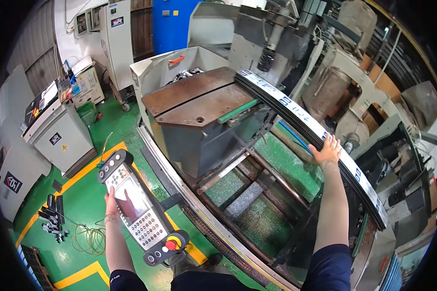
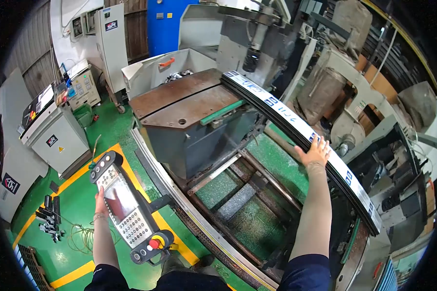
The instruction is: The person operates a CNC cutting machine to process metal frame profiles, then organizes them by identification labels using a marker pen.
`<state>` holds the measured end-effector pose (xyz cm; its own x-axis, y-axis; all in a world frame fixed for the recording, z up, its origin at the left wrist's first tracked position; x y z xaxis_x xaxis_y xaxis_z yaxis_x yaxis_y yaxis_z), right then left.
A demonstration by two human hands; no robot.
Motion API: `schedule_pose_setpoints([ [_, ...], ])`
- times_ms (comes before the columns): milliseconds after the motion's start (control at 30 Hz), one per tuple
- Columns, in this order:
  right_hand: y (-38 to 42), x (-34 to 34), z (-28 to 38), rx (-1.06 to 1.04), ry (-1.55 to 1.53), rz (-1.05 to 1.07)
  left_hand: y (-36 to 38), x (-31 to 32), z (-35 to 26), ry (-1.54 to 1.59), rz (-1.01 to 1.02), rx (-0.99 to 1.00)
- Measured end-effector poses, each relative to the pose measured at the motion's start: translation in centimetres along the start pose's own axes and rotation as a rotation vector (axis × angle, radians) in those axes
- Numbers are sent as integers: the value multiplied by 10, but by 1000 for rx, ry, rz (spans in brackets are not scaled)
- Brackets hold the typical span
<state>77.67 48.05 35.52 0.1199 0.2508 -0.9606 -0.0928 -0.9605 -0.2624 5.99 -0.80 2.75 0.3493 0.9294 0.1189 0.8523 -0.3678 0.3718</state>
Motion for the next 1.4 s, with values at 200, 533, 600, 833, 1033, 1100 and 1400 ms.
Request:
schedule_pose_setpoints([
  [200,-8,6,0,267,-17,-27,-61,-1,-2,343,236,-75],
  [533,-21,21,-4,263,-44,-110,-107,15,1,308,283,-163],
  [600,-18,19,0,232,-38,-134,-106,11,3,266,238,-165],
  [833,-9,9,19,227,81,-198,-119,-2,9,144,111,-132],
  [1033,-36,6,86,-37,65,-263,-113,5,7,166,120,-190],
  [1100,-52,17,79,-39,27,-266,-112,6,6,189,136,-180],
  [1400,-47,29,56,-54,-20,-238,-107,8,-3,129,33,-148],
])
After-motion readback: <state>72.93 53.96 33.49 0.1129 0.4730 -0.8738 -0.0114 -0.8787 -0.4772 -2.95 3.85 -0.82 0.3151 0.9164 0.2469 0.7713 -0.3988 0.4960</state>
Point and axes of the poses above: each hand's wrist, its own y-axis away from the middle knuckle, its own x-axis out of the palm, z = x × y, the point moved 9 cm from there along -y, towards the middle knuckle, and after that the axes turned 1 degree about x, right-handed, at the moved point
